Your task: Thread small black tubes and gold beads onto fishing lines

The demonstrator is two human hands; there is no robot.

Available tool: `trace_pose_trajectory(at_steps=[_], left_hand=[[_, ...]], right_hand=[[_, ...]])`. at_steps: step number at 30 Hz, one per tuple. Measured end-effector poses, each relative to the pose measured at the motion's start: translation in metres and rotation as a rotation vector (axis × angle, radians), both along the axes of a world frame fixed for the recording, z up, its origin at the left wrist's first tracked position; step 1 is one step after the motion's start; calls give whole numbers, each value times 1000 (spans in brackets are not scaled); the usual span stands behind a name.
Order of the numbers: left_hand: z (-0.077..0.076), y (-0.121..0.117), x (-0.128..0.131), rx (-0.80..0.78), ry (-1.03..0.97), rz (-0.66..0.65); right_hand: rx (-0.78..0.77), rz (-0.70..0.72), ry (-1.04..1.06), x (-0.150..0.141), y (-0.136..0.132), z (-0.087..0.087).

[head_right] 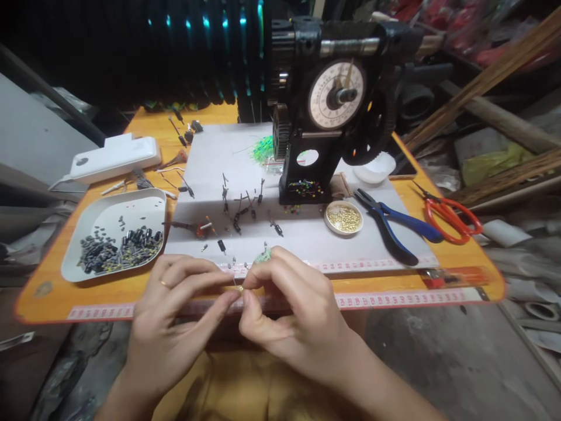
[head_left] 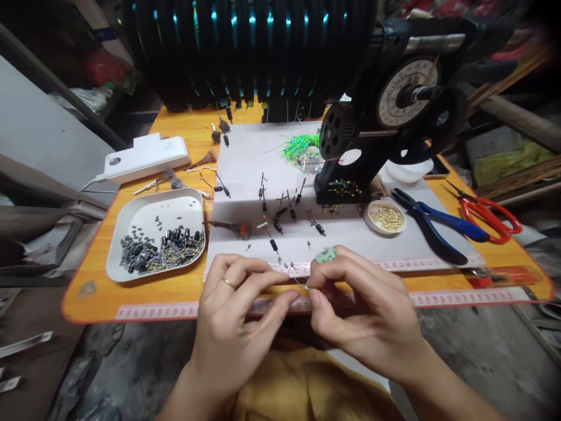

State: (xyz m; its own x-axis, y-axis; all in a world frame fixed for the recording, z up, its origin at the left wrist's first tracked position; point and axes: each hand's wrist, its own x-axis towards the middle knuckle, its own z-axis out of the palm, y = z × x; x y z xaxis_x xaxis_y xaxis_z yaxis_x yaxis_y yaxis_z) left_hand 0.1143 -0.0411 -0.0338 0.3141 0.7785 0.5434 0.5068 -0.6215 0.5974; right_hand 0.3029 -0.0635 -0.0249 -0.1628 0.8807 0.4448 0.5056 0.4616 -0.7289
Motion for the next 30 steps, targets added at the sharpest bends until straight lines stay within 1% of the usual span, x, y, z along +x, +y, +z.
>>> trace_pose_trajectory(at_steps=[2, 5, 7, 11, 14, 15, 17, 20, 22, 25, 27, 30], left_hand=[[0, -3, 1, -70, 13, 16], [4, -7, 4, -181, -65, -6], [9, -9, 7, -293, -167, -69], [17, -10, 11, -547, -443, -204], [17, -8, 13, -617, -571, -218], [17, -8, 12, -605, -577, -207], [15, -6, 11, -517, -529, -176], [14, -2, 5, -302, -371, -148], [13, 2, 0, -167, -267, -147], [9, 9, -6, -3, -127, -170], [6, 14, -9, 79, -31, -192], [5, 20, -9, 117, 83, -212]], right_hand=[[-14, -2, 27, 0, -1, 0], [-23, 5, 65, -1, -2, 1], [-16, 19, 77, -2, -4, 2], [5, 31, 78, -4, -5, 4], [17, 24, 89, -6, -6, 7], [12, 26, 96, -6, -6, 7], [-7, 26, 105, -5, -7, 8], [-27, 14, 70, -1, -5, 9], [-11, 15, 1, 1, -2, 8], [92, 15, -142, 4, 6, 5], [176, -12, -247, 4, 11, 1], [230, -49, -372, 6, 14, -4]])
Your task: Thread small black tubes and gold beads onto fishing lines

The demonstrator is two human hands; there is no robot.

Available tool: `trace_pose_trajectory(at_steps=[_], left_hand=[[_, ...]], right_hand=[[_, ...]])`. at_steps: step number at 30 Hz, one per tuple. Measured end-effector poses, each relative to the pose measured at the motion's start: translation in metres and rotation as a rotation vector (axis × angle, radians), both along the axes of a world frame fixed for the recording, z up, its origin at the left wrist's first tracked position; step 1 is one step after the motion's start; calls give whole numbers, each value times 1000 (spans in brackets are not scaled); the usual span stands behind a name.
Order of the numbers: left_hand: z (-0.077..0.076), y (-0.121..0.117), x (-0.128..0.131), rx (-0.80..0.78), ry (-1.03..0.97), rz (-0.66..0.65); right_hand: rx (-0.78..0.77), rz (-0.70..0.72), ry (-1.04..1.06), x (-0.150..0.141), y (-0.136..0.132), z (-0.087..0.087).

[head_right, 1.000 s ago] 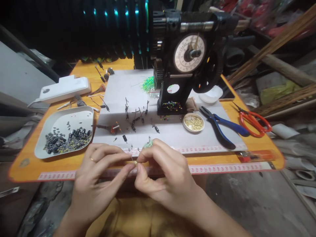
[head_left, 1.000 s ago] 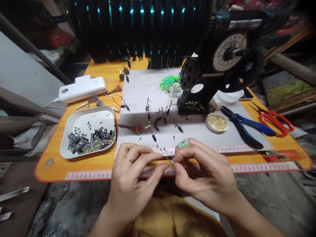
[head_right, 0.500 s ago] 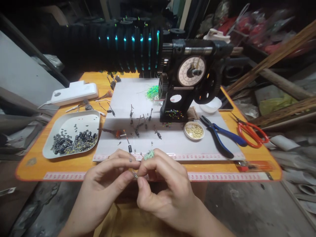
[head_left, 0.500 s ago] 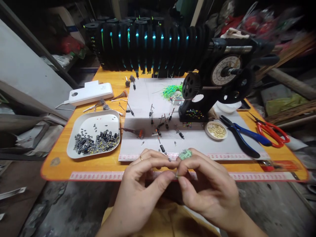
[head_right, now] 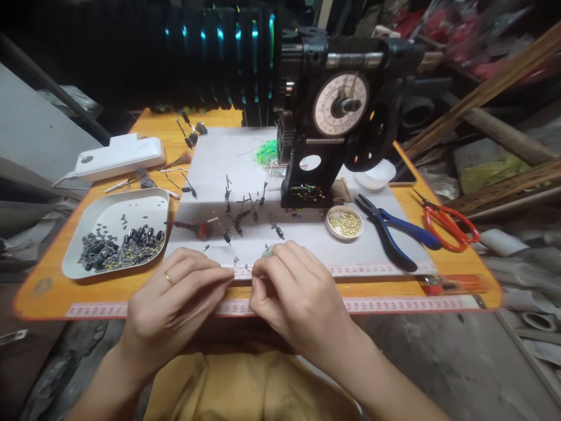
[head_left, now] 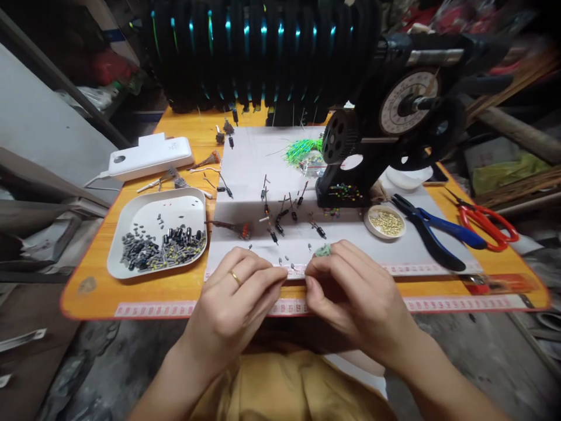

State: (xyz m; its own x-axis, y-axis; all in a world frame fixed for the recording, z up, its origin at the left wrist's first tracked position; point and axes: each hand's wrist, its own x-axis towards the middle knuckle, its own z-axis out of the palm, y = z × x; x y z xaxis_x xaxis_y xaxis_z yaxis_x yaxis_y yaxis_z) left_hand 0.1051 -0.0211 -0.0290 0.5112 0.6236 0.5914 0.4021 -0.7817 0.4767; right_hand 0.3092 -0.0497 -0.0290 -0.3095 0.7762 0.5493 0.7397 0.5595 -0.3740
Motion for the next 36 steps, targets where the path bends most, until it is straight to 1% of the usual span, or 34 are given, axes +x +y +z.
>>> trace_pose_trajectory(at_steps=[3, 6, 9, 14, 21, 28, 36], left_hand=[[2, 4, 4, -26, 90, 10], [5, 6, 9, -102, 170, 62], [5, 7, 13, -181, 190, 111], [3, 9, 16, -238, 193, 123], [2, 10, 20, -238, 180, 125], [2, 9, 24, -218, 161, 163], [0, 10, 25, -198, 140, 179]], right_hand=[[-18, -10, -52, 3, -1, -4], [-45, -14, -83, 7, -3, -6], [-41, -15, -115, 10, -4, -6], [-38, -1, -118, 11, -3, -5], [-51, -38, -149, 13, -3, -6], [-56, -58, -151, 16, -3, -7], [-80, -70, -135, 19, -3, -4]])
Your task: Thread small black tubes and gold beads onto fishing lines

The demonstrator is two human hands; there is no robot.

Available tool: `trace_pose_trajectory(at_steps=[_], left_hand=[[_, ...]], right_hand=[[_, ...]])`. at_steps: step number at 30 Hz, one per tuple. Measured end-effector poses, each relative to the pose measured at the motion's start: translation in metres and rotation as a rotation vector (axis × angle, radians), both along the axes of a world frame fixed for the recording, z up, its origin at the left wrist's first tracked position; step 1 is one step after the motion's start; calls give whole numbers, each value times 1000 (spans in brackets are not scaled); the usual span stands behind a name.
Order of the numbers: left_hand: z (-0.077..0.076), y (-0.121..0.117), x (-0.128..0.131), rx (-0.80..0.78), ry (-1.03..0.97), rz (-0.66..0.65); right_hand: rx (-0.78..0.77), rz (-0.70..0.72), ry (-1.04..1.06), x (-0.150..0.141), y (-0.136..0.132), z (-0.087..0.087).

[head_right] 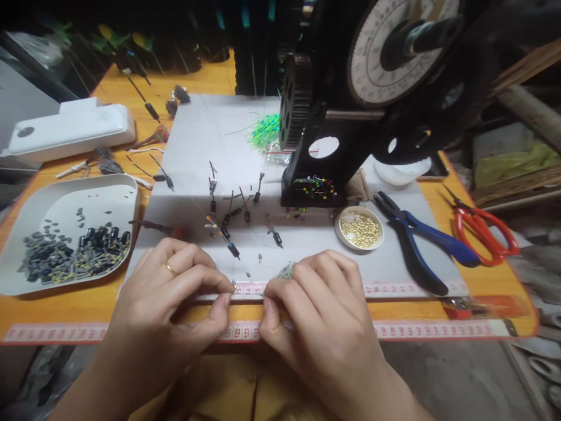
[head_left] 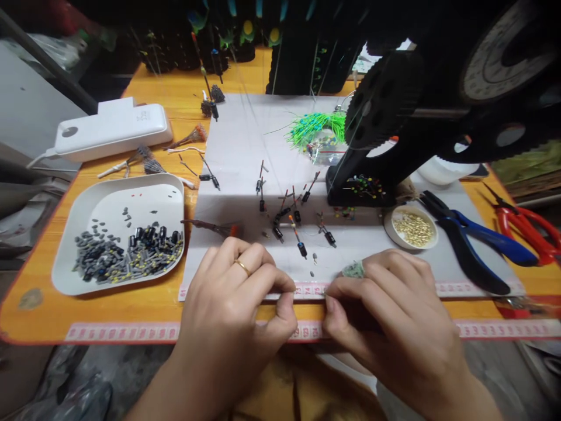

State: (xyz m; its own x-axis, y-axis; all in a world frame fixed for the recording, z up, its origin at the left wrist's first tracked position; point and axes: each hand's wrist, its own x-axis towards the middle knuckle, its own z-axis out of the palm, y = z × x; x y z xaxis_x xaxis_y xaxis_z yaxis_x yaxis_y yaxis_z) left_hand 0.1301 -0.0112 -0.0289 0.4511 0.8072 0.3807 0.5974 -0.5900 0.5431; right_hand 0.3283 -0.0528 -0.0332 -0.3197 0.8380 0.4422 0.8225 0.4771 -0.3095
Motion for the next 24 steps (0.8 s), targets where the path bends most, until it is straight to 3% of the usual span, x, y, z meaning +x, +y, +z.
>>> trace_pose_trajectory(at_steps=[24], left_hand=[[4, -2, -2, -145, 96, -19]], right_hand=[[-28, -96, -84, 13, -3, 5]])
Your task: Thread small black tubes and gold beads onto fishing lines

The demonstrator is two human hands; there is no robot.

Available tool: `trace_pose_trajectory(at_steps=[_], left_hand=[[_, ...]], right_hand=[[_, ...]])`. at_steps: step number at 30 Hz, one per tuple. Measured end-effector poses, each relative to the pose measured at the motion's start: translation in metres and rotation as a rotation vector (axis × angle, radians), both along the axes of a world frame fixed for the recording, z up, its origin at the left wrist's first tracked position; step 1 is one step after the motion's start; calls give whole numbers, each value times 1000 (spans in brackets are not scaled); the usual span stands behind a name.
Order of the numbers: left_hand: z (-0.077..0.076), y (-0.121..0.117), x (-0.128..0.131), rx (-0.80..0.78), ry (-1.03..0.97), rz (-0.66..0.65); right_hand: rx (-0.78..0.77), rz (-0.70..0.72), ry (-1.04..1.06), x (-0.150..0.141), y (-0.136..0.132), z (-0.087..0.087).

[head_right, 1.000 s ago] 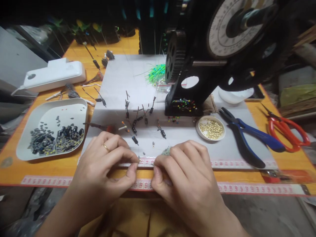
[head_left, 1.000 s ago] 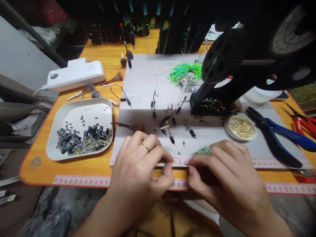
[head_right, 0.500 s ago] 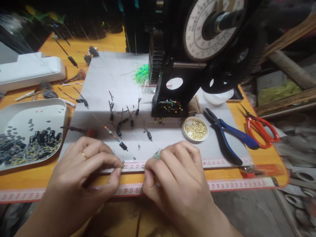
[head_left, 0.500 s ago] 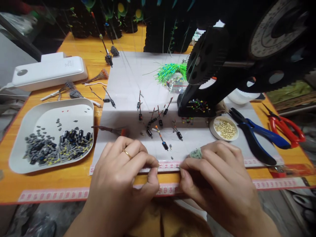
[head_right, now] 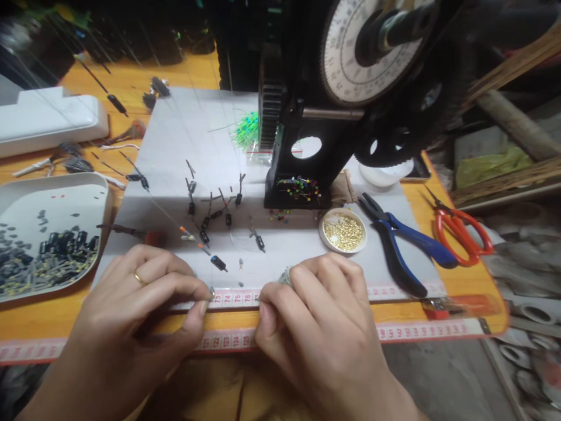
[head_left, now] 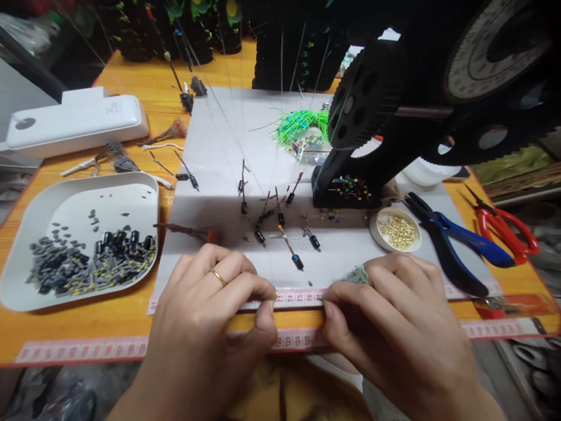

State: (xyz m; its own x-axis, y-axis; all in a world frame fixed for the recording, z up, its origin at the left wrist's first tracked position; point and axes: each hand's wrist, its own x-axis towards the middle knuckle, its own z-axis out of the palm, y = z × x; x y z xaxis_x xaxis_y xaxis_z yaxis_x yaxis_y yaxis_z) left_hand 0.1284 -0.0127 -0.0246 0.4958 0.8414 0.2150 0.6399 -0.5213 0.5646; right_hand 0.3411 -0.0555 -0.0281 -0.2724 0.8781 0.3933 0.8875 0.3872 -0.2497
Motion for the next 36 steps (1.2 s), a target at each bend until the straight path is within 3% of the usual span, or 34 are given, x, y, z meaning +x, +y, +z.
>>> trace_pose_trajectory(at_steps=[13, 19, 25, 36], left_hand=[[3, 0, 4, 38, -49, 48], [-1, 0, 4, 77, -53, 66], [1, -6, 2, 98, -141, 61], [0, -3, 2, 87, -12, 22]], right_hand=[[-8, 4, 9, 4, -1, -1], [-2, 94, -5, 8, 1, -1], [14, 31, 70, 0, -2, 2], [-44, 70, 86, 6, -1, 5]])
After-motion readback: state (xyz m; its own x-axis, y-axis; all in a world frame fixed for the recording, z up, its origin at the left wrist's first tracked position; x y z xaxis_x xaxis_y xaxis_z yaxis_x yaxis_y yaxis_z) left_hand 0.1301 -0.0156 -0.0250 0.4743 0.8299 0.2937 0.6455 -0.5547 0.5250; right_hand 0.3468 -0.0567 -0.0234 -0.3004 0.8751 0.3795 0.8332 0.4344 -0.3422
